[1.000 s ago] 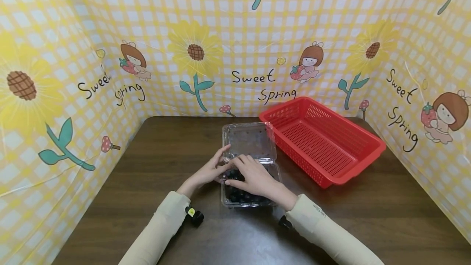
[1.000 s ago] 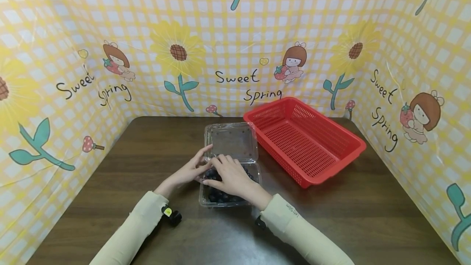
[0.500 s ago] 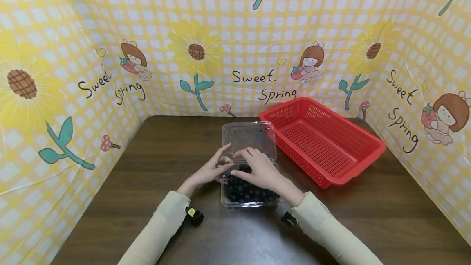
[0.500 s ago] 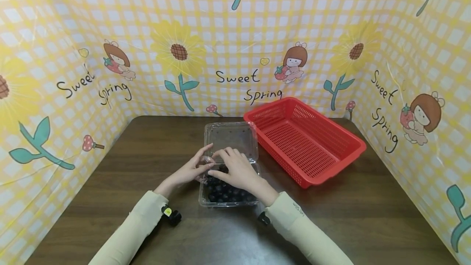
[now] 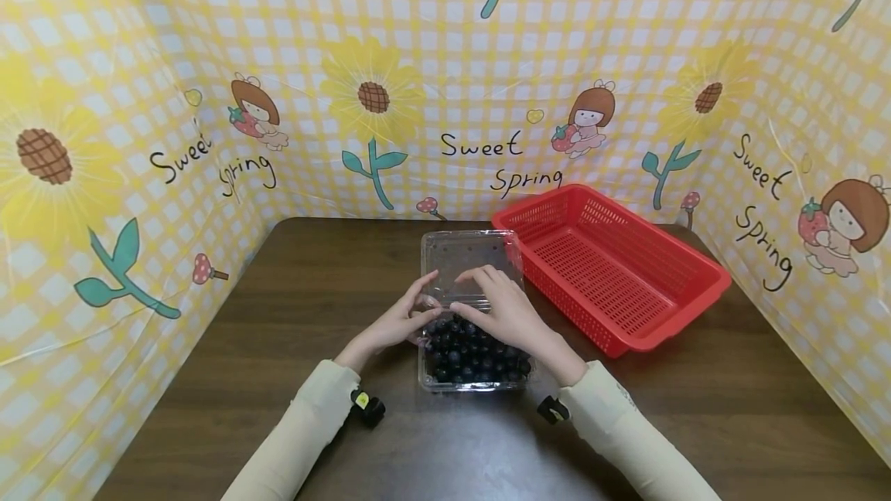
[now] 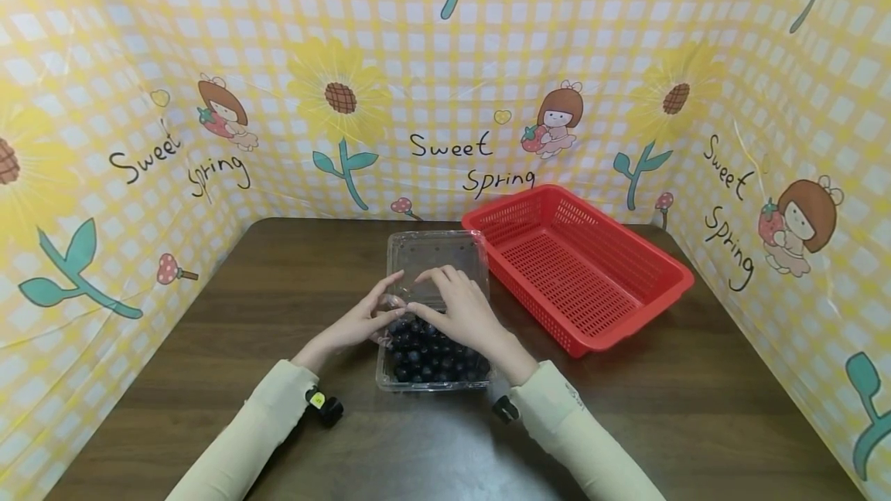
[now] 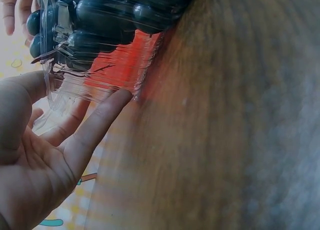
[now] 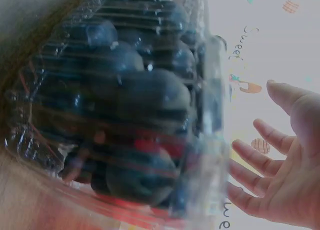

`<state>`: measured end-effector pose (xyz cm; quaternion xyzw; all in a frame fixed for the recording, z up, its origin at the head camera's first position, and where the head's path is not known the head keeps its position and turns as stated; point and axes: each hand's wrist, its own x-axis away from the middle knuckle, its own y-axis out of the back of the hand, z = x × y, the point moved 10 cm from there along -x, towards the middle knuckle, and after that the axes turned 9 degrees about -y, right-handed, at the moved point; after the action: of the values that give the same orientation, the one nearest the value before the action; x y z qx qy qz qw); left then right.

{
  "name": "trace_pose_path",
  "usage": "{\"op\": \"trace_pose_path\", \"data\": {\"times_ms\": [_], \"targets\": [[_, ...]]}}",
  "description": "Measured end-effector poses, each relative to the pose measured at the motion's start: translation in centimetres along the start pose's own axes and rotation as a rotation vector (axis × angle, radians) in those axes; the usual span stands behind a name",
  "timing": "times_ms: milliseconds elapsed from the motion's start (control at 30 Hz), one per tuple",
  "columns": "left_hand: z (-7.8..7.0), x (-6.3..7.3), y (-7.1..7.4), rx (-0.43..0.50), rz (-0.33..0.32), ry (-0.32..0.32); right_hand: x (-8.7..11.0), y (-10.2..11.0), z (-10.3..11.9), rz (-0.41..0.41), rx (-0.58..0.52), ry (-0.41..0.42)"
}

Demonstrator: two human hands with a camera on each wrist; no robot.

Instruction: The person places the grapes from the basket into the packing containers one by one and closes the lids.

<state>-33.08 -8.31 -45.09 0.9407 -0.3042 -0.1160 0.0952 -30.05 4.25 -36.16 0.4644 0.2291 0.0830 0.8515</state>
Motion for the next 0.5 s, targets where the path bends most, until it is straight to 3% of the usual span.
{"op": "trace_pose_path", "data": {"times_ms": [333, 500], "targets": [[-0.2, 0.0, 0.1, -0.020, 0.000, -0.003, -0.2, 1.7, -1.4, -0.092, -0.097, -0.027], [-0.7, 0.0, 0.2, -0.073, 0.003, -0.040, -0.1, 2.2, -2.1, -0.122, -0.139, -0.059]]}}
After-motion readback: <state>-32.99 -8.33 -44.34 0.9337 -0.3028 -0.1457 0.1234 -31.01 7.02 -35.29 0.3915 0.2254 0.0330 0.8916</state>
